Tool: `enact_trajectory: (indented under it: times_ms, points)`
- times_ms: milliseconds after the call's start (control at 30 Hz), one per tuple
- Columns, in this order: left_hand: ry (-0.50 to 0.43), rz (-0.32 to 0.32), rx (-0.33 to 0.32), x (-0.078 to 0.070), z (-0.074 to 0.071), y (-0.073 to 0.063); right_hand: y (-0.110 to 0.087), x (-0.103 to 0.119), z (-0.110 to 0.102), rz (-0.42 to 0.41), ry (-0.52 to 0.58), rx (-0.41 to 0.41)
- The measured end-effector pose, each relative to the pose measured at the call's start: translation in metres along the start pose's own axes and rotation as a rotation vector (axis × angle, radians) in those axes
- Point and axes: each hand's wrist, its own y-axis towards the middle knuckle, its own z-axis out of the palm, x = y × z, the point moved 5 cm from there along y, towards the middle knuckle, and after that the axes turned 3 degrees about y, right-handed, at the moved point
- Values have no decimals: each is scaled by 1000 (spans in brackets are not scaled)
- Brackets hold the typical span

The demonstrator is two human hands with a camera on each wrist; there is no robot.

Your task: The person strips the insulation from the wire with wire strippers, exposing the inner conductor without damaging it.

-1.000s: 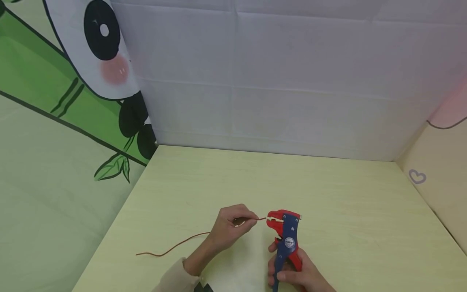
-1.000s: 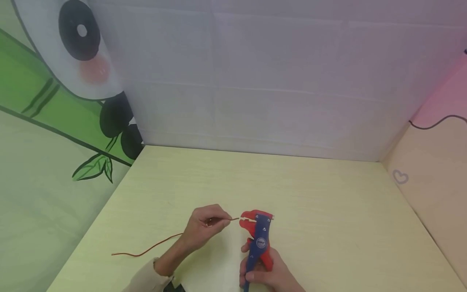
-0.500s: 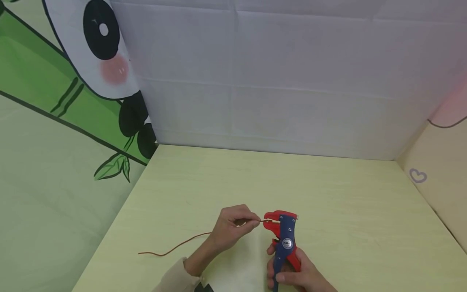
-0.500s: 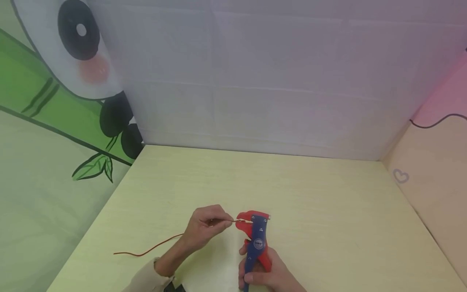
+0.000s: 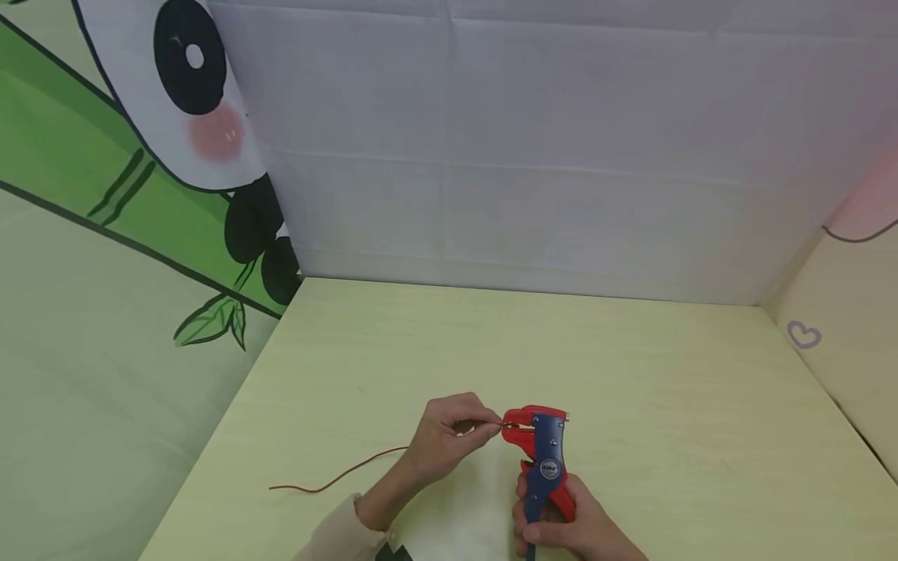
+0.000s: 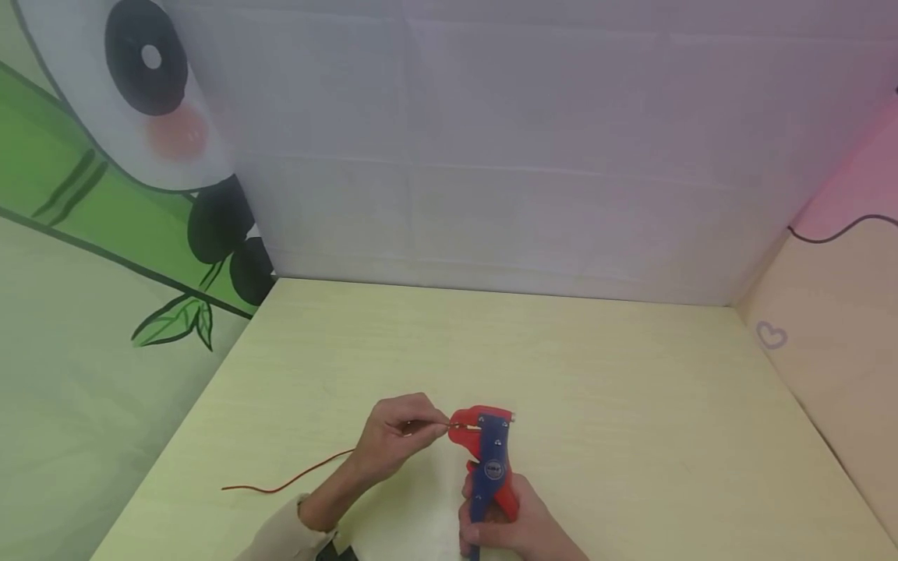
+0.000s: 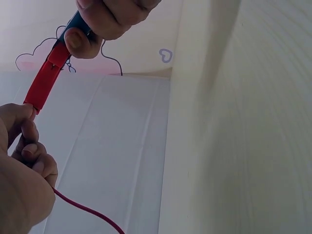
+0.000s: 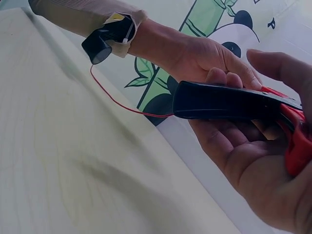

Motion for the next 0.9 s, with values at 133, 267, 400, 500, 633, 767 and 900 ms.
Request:
enact_trajectory:
  times_ms: [133,267,400,500,633,767,900]
  points:
    - [7,7,-12,2,3,4,0,4,-8,-2,-38,-15]
    - [11,1,-32,4,6,9,1,8,-16,9,-76,-36]
    - [21,-8,-51,7,9,12,2,11,-23,10,-109,-28]
    - [27,-15,-60,8,11,15,2,14,-28,19,-136,-32]
    - [34,-28,-69,11,15,19,2,18,-35,69,-169,-73]
    - [43,-32,-77,13,18,23,1,21,-42,123,-208,-135]
    - [54,-25,-90,15,20,26,1,23,-46,127,-230,-158]
